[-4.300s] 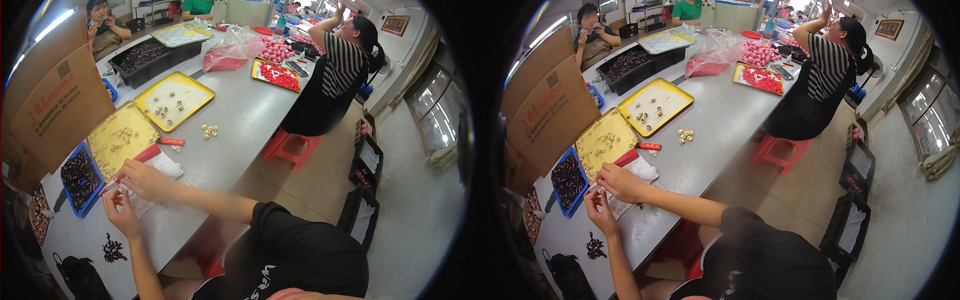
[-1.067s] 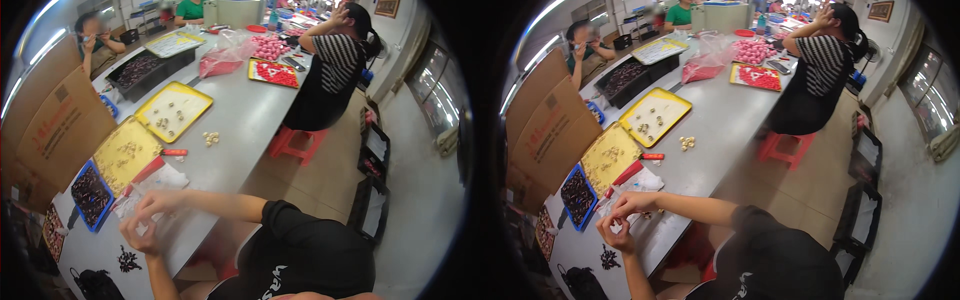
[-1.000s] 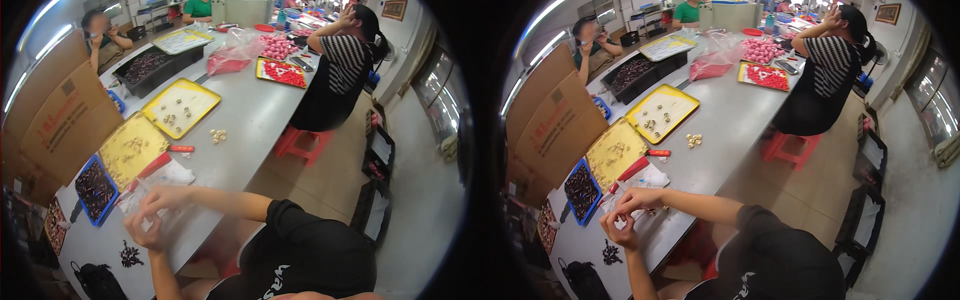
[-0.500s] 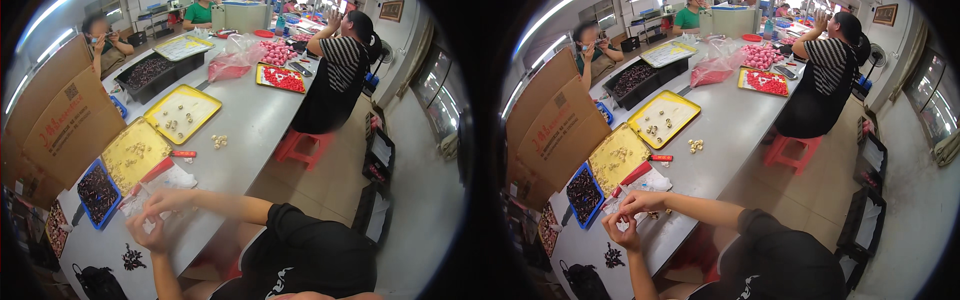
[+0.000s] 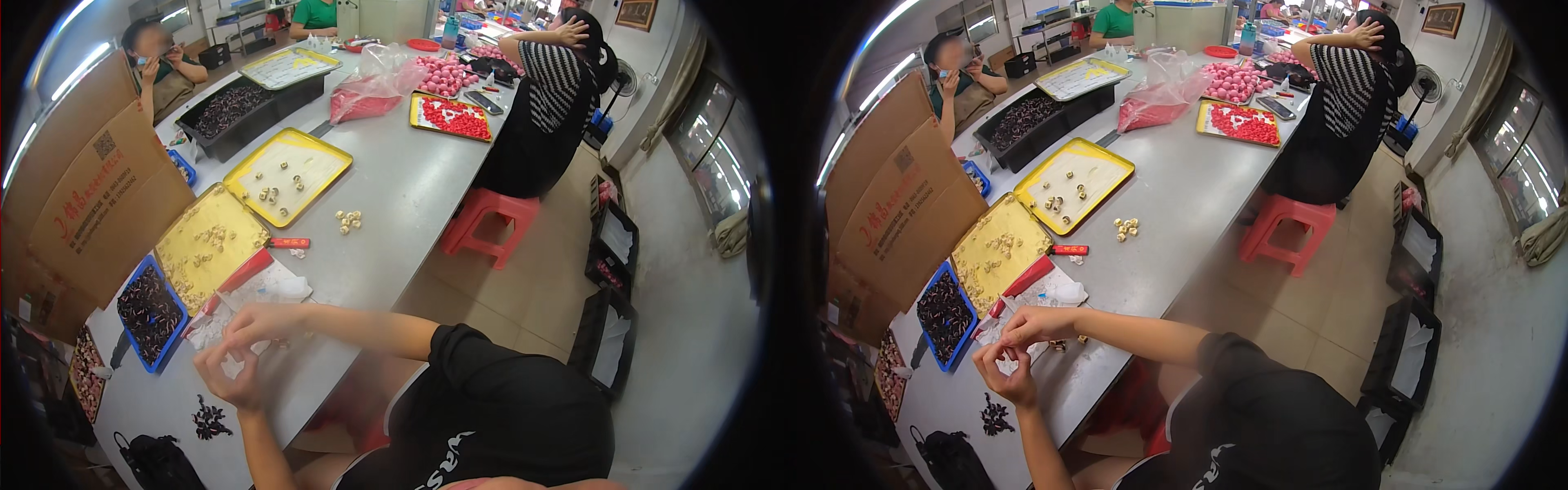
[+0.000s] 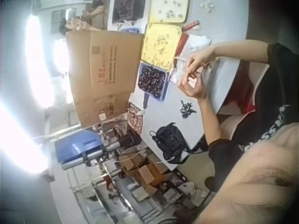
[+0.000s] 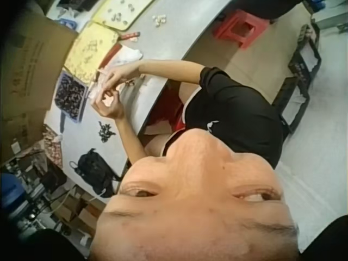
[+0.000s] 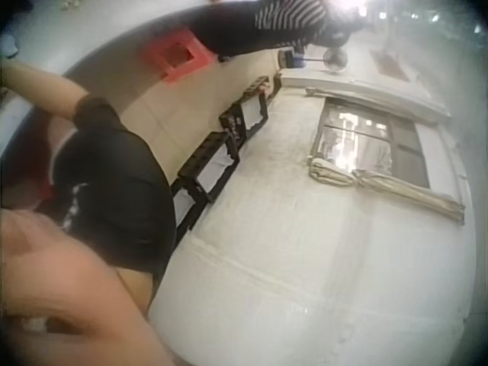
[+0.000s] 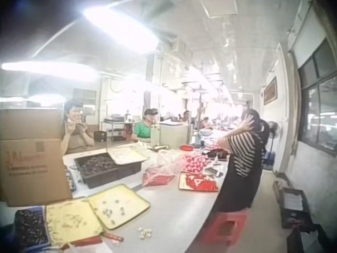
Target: Applying glue to black plastic components and attaching gold-colored decorative pieces to assemble small items.
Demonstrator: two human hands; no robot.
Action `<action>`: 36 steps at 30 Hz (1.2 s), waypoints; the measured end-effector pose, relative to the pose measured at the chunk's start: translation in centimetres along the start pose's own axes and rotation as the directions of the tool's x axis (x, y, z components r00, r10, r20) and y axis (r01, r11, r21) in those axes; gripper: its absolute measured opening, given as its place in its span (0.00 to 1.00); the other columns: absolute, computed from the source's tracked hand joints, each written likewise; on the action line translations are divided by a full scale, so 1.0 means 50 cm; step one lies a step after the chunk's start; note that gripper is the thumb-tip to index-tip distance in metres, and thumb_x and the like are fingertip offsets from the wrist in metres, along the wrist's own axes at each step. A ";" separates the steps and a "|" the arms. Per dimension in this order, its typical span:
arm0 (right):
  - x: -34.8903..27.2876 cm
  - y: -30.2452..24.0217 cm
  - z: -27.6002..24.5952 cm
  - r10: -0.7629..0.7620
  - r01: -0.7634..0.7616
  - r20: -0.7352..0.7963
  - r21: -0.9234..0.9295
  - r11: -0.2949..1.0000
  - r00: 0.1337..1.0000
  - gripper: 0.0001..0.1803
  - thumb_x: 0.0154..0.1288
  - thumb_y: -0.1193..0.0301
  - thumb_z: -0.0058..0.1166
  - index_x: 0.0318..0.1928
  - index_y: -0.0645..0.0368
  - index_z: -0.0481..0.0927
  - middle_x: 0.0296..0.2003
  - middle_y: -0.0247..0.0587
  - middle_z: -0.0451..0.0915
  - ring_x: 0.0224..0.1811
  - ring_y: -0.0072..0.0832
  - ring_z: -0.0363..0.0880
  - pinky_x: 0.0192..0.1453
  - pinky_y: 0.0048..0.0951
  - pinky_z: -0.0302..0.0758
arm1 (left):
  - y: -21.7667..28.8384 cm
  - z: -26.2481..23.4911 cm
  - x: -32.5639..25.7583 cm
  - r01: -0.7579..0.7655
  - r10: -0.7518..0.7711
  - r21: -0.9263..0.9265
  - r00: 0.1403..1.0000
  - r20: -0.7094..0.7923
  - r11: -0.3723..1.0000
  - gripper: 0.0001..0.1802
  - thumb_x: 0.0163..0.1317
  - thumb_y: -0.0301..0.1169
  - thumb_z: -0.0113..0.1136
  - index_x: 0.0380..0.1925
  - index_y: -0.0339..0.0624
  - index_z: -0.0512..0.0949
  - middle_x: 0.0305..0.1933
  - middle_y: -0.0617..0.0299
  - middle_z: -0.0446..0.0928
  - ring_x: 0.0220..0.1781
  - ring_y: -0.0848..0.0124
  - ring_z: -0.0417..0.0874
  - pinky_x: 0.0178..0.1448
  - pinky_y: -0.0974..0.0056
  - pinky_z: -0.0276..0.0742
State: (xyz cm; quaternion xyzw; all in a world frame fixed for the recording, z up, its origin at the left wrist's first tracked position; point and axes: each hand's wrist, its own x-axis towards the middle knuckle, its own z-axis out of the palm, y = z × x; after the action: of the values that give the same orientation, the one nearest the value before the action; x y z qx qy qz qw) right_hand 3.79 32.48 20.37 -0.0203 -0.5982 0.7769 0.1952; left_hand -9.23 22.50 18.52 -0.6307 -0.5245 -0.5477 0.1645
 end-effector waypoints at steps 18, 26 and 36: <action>0.002 0.012 -0.003 -0.015 0.014 0.015 0.050 0.999 1.000 0.15 0.66 0.62 0.51 0.33 0.63 0.81 0.31 0.34 0.80 0.38 0.20 0.75 0.46 0.23 0.70 | 0.004 0.001 0.001 0.002 -0.002 0.002 1.000 -0.016 1.000 0.18 0.38 0.16 0.64 0.33 0.37 0.75 0.31 0.58 0.69 0.32 0.65 0.71 0.37 0.65 0.69; -0.001 0.003 0.001 -0.007 0.007 0.015 0.025 1.000 1.000 0.16 0.65 0.60 0.52 0.33 0.62 0.81 0.31 0.33 0.80 0.38 0.19 0.75 0.44 0.22 0.70 | 0.001 0.001 -0.001 0.005 -0.005 -0.011 1.000 -0.024 1.000 0.18 0.37 0.16 0.65 0.33 0.39 0.76 0.31 0.59 0.69 0.31 0.65 0.71 0.36 0.65 0.68; 0.002 0.011 -0.001 -0.034 0.034 0.022 0.032 0.999 0.999 0.17 0.66 0.61 0.51 0.32 0.63 0.80 0.31 0.34 0.79 0.40 0.21 0.75 0.49 0.25 0.70 | 0.005 0.000 0.001 -0.009 0.009 -0.003 1.000 -0.013 1.000 0.17 0.39 0.16 0.63 0.34 0.36 0.74 0.32 0.58 0.70 0.31 0.66 0.69 0.36 0.66 0.69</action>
State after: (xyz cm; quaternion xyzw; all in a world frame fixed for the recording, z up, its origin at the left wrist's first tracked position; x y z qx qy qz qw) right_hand 3.54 32.44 19.85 0.0015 -0.5884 0.7829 0.2020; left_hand -9.00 22.44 18.68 -0.6298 -0.5196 -0.5518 0.1696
